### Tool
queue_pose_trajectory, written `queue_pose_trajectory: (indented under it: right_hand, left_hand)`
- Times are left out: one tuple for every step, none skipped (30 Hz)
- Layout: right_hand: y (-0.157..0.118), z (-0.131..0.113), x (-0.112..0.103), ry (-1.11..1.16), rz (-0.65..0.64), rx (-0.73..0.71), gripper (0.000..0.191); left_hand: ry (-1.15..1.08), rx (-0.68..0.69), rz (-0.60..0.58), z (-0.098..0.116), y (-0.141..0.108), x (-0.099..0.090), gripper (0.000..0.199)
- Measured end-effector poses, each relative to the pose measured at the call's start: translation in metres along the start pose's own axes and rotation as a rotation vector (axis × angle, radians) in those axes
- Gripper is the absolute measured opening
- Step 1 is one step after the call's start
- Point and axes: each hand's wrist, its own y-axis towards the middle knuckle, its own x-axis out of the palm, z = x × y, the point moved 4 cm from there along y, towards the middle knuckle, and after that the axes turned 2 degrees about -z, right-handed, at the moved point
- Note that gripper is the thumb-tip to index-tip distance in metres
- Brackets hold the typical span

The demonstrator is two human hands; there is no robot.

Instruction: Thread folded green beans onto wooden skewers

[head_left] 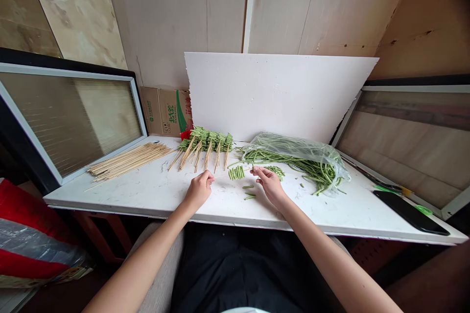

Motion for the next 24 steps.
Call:
queue_pose_trajectory:
  right_hand:
    - [-0.001, -0.001, 0.001, -0.020, 0.008, -0.013, 0.045]
    - [-0.001, -0.002, 0.002, -0.035, 0.019, -0.027, 0.045]
    - [-0.002, -0.004, 0.003, -0.047, 0.032, -0.040, 0.046]
    - [-0.003, -0.005, 0.005, -0.053, 0.046, -0.052, 0.045]
    - [-0.005, -0.006, 0.006, -0.053, 0.063, -0.061, 0.045]
    - [-0.006, -0.007, 0.007, -0.049, 0.080, -0.068, 0.044]
    - [-0.007, -0.007, 0.009, -0.044, 0.094, -0.074, 0.044]
    - [-0.008, -0.008, 0.010, -0.038, 0.105, -0.080, 0.043]
    - [-0.009, -0.008, 0.011, -0.033, 0.114, -0.083, 0.042]
    - [-0.010, -0.008, 0.012, -0.027, 0.119, -0.085, 0.042]
    - [-0.011, -0.008, 0.013, -0.022, 0.120, -0.085, 0.042]
    - [-0.011, -0.008, 0.013, -0.016, 0.122, -0.084, 0.042]
    - [-0.012, -0.009, 0.013, -0.010, 0.123, -0.083, 0.042]
    - [-0.012, -0.009, 0.014, -0.005, 0.122, -0.083, 0.043]
    - [-0.012, -0.009, 0.014, -0.001, 0.120, -0.085, 0.043]
    - [-0.013, -0.010, 0.015, 0.003, 0.117, -0.089, 0.044]
    - [-0.013, -0.010, 0.015, 0.006, 0.113, -0.094, 0.044]
    - [-0.013, -0.010, 0.015, 0.009, 0.109, -0.099, 0.044]
    - [-0.013, -0.010, 0.016, 0.012, 0.105, -0.102, 0.044]
    - [-0.013, -0.010, 0.016, 0.015, 0.103, -0.103, 0.043]
    - [-0.013, -0.009, 0.016, 0.018, 0.100, -0.103, 0.043]
    - [-0.013, -0.009, 0.017, 0.020, 0.098, -0.103, 0.042]
    - [-0.014, -0.009, 0.017, 0.020, 0.095, -0.104, 0.042]
    - [-0.014, -0.010, 0.017, 0.018, 0.092, -0.106, 0.043]
  left_hand:
    - [0.002, 0.000, 0.002, 0.000, 0.000, 0.000, 0.021]
    - [0.003, 0.001, 0.004, -0.001, 0.000, 0.000, 0.021]
    - [0.003, 0.000, 0.008, -0.001, 0.000, 0.000, 0.021]
    - [0.002, -0.003, 0.012, -0.001, 0.000, -0.001, 0.021]
    - [0.003, -0.006, 0.016, -0.001, 0.000, -0.001, 0.021]
    - [0.005, -0.008, 0.020, -0.002, 0.000, -0.001, 0.022]
    - [0.009, -0.008, 0.023, -0.001, 0.000, -0.002, 0.022]
    - [0.015, -0.007, 0.024, -0.001, 0.000, -0.002, 0.022]
    - [0.022, -0.004, 0.024, -0.001, 0.000, -0.002, 0.022]
    - [0.028, -0.001, 0.022, -0.001, 0.000, -0.002, 0.022]
    - [0.033, 0.002, 0.021, 0.000, 0.000, -0.002, 0.022]
    - [0.036, 0.004, 0.020, 0.000, 0.000, -0.002, 0.022]
    - [0.037, 0.005, 0.020, 0.000, 0.000, -0.003, 0.022]
    - [0.038, 0.005, 0.020, 0.000, 0.000, -0.003, 0.023]
    - [0.038, 0.004, 0.020, 0.000, 0.000, -0.003, 0.023]
    - [0.036, 0.002, 0.020, 0.000, 0.000, -0.003, 0.023]
    - [0.034, -0.001, 0.019, -0.001, 0.000, -0.003, 0.023]
    - [0.032, -0.005, 0.018, -0.001, 0.000, -0.003, 0.023]
    - [0.032, -0.010, 0.016, -0.001, 0.000, -0.003, 0.023]
    - [0.033, -0.014, 0.016, -0.002, 0.000, -0.003, 0.023]
    - [0.033, -0.017, 0.015, -0.002, 0.000, -0.003, 0.023]
    - [0.033, -0.020, 0.015, -0.002, 0.000, -0.003, 0.023]
    - [0.030, -0.023, 0.015, -0.002, -0.001, -0.003, 0.024]
    - [0.024, -0.025, 0.015, -0.002, -0.001, -0.003, 0.024]
